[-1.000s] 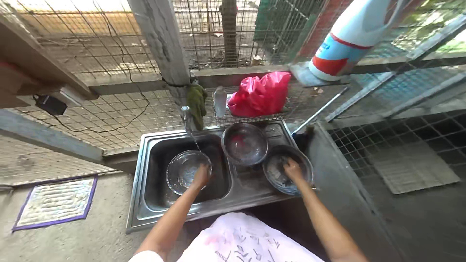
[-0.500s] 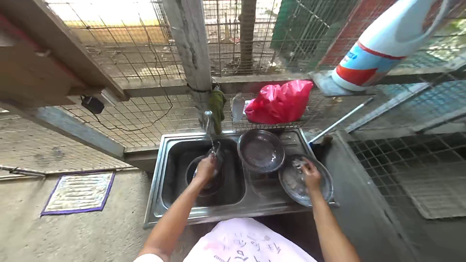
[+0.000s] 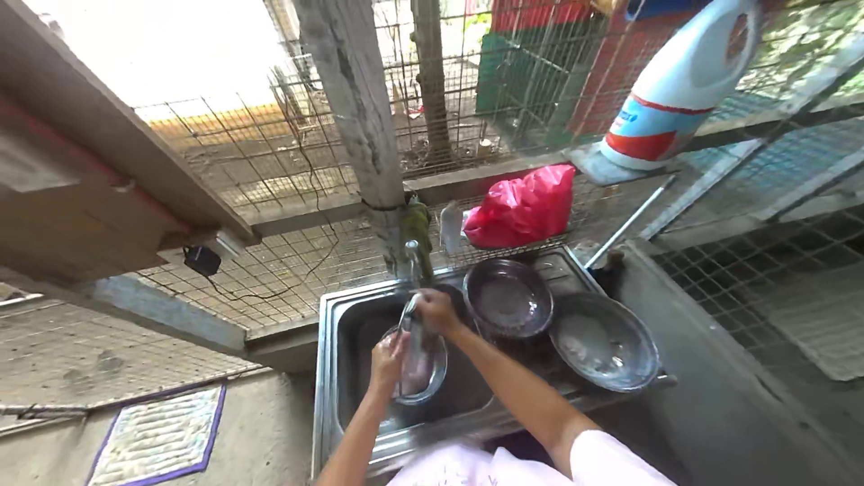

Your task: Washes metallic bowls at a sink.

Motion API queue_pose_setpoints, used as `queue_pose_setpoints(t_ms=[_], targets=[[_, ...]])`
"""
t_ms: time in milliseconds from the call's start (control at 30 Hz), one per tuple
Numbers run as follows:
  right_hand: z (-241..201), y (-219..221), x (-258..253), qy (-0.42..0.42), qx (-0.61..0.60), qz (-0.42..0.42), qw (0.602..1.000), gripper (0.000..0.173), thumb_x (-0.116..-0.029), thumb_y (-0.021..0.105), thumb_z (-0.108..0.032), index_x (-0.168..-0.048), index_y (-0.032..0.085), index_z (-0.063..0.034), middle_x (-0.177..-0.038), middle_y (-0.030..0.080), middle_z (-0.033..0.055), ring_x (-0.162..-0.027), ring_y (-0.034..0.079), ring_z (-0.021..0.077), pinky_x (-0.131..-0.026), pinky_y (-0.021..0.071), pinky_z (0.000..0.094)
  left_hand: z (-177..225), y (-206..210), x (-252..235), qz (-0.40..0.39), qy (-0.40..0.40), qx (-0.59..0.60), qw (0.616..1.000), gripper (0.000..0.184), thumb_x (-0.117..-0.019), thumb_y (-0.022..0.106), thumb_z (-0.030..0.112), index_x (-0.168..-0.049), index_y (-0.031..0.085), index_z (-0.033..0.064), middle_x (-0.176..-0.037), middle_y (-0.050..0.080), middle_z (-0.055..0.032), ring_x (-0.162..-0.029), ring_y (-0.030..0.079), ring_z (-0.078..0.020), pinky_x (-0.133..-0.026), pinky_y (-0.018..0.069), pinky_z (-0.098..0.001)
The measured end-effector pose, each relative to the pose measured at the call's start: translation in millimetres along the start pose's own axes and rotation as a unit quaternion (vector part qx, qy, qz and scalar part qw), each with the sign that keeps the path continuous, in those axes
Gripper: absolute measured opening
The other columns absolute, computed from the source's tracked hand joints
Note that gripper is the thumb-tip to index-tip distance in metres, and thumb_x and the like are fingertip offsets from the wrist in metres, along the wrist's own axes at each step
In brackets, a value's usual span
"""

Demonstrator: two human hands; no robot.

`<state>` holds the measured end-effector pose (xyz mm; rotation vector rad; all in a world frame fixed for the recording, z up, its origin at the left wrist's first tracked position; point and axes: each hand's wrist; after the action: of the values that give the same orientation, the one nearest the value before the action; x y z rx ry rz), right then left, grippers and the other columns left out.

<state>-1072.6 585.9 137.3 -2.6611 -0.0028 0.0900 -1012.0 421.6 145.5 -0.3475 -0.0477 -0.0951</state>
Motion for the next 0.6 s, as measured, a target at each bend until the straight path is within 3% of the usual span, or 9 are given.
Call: queue_pose_setpoints(t_ms=[67,100,200,267,333,433,500,567,600], targets=[[-7,-12,-24,0.173,-0.022,-0.072,0.982,0.040,-0.1110,0.044,-0.020,-0.134,0.060,0.0083,-0.139,0.060,0.0272,-0.134,0.055,0.0352,-0.116,0.0371,0.0479,-3,-9,7,-0.032,0.012,-0.012,0.999,0.028,-0.0889,0.075,0.013,-0.107,0.070,-0.0080,-0.092,0.073,-0.0135,-0.086,0.069,-0.0140,-0.086,0.0558,-0.0353],[-5,-5,-24,0.184,-0.015,-0.085,0.979,0.041,-0.1110,0.044,-0.020,-0.136,0.058,0.0078,-0.140,0.059,0.0278,-0.134,0.054,0.0362,-0.116,0.0371,0.0486,-7,-12,7,-0.043,0.002,-0.016,0.999,0.035,-0.0836,0.080,0.013,-0.109,0.070,-0.0075,-0.096,0.073,-0.0142,-0.089,0.070,-0.0154,-0.088,0.0560,-0.0357],[-14,40,19,0.001,0.043,-0.081,0.996,0.040,-0.1054,0.049,-0.015,-0.141,0.059,0.0013,-0.145,0.058,0.0235,-0.139,0.052,0.0328,-0.120,0.0371,0.0441,-23,-23,-5,-0.065,-0.028,-0.046,0.996,0.042,-0.0789,0.083,0.010,-0.113,0.068,-0.0081,-0.104,0.072,-0.0188,-0.099,0.069,-0.0239,-0.095,0.0541,-0.0428],[-14,67,50,-0.172,0.067,-0.051,0.981,0.037,-0.0990,0.056,-0.014,-0.131,0.069,-0.0008,-0.143,0.059,0.0236,-0.143,0.048,0.0393,-0.123,0.0323,0.0533,-30,-29,-5,-0.074,-0.021,-0.054,0.996,0.031,-0.0819,0.075,0.002,-0.109,0.068,-0.0099,-0.101,0.071,-0.0196,-0.097,0.069,-0.0238,-0.092,0.0545,-0.0427],[-9,66,39,-0.214,0.040,-0.042,0.975,0.035,-0.0939,0.064,-0.016,-0.125,0.073,-0.0014,-0.138,0.065,0.0210,-0.139,0.052,0.0398,-0.119,0.0332,0.0616,-27,-38,-6,-0.105,-0.040,-0.039,0.993,0.034,-0.0792,0.074,-0.003,-0.111,0.066,-0.0095,-0.102,0.070,-0.0184,-0.096,0.068,-0.0214,-0.090,0.0556,-0.0402],[1,27,-10,0.027,-0.149,-0.101,0.983,0.033,-0.1022,0.058,-0.007,-0.131,0.063,0.0083,-0.135,0.064,0.0210,-0.127,0.061,0.0214,-0.112,0.0440,0.0358,-10,-56,-7,-0.086,-0.075,0.057,0.992,0.025,-0.0945,0.065,0.007,-0.116,0.064,-0.0073,-0.097,0.069,-0.0098,-0.087,0.065,-0.0109,-0.084,0.0553,-0.0311],[34,18,-18,0.181,-0.221,-0.094,0.954,0.042,-0.1112,0.040,-0.019,-0.143,0.053,0.0056,-0.143,0.057,0.0220,-0.130,0.056,0.0236,-0.111,0.0435,0.0385,-2,-59,-8,0.017,-0.092,0.185,0.978,0.022,-0.1054,0.045,0.011,-0.111,0.061,-0.0035,-0.087,0.066,0.0000,-0.077,0.064,-0.0015,-0.074,0.0557,-0.0221],[50,31,2,0.262,-0.220,-0.035,0.939,0.054,-0.1136,0.029,-0.036,-0.150,0.045,0.0010,-0.147,0.052,0.0228,-0.135,0.053,0.0287,-0.112,0.0430,0.0459,-1,-60,-19,0.131,-0.141,0.296,0.936,0.035,-0.1124,0.034,0.020,-0.126,0.055,-0.0053,-0.098,0.065,-0.0085,-0.084,0.064,-0.0101,-0.077,0.0563,-0.0305],[47,42,18,0.244,-0.190,0.000,0.951,0.054,-0.1144,0.026,-0.031,-0.151,0.041,0.0054,-0.150,0.049,0.0269,-0.139,0.049,0.0324,-0.116,0.0392,0.0460,-7,-59,-28,0.170,-0.155,0.342,0.911,0.038,-0.1134,0.029,0.023,-0.132,0.051,-0.0035,-0.103,0.062,-0.0097,-0.087,0.063,-0.0114,-0.078,0.0557,-0.0314]])
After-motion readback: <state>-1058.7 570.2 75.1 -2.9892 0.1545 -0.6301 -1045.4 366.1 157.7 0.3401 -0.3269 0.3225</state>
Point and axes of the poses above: each hand's wrist, its own x-axis away from the middle knuckle, its own y-axis out of the palm, z = x × y
